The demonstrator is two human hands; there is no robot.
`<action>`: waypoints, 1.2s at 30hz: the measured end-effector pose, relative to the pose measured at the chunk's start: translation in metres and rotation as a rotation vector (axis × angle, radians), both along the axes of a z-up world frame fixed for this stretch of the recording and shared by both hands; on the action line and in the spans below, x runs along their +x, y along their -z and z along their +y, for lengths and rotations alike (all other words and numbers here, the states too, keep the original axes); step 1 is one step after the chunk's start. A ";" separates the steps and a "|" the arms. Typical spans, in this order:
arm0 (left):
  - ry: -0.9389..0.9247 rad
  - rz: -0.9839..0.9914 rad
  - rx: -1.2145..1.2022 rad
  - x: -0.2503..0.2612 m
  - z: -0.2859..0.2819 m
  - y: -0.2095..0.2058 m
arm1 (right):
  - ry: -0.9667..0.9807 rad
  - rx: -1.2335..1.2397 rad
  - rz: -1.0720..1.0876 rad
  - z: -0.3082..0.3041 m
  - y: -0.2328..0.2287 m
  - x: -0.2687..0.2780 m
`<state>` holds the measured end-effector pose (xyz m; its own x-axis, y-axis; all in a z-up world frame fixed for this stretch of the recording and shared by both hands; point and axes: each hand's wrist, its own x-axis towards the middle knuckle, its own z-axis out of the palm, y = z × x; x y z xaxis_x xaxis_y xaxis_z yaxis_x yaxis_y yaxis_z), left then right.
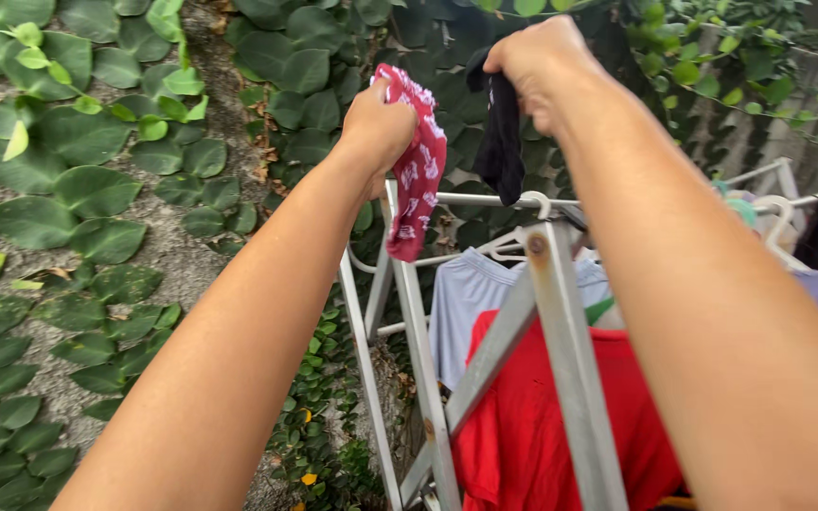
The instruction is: The person takes wet laundry from a plastic basin and hangs shirts, underwear, and bras onto a drying rack.
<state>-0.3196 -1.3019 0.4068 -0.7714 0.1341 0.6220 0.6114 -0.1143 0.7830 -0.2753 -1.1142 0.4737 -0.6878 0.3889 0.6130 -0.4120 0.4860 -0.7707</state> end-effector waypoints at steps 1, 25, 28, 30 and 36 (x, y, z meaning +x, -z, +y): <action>-0.011 -0.001 0.006 -0.003 -0.011 0.004 | 0.026 -0.035 0.032 -0.014 0.002 -0.019; 0.053 -0.294 -0.017 -0.030 -0.099 0.088 | 0.175 -0.014 -0.225 -0.031 0.157 -0.204; 0.129 -0.289 0.031 -0.030 -0.089 0.083 | 0.394 0.047 0.117 -0.025 0.170 -0.209; 0.147 -0.254 0.047 -0.029 -0.084 0.080 | 0.074 -0.173 -0.013 -0.019 0.170 -0.212; 0.110 -0.277 0.010 -0.023 -0.076 0.076 | 0.144 0.152 -0.181 -0.006 0.175 -0.210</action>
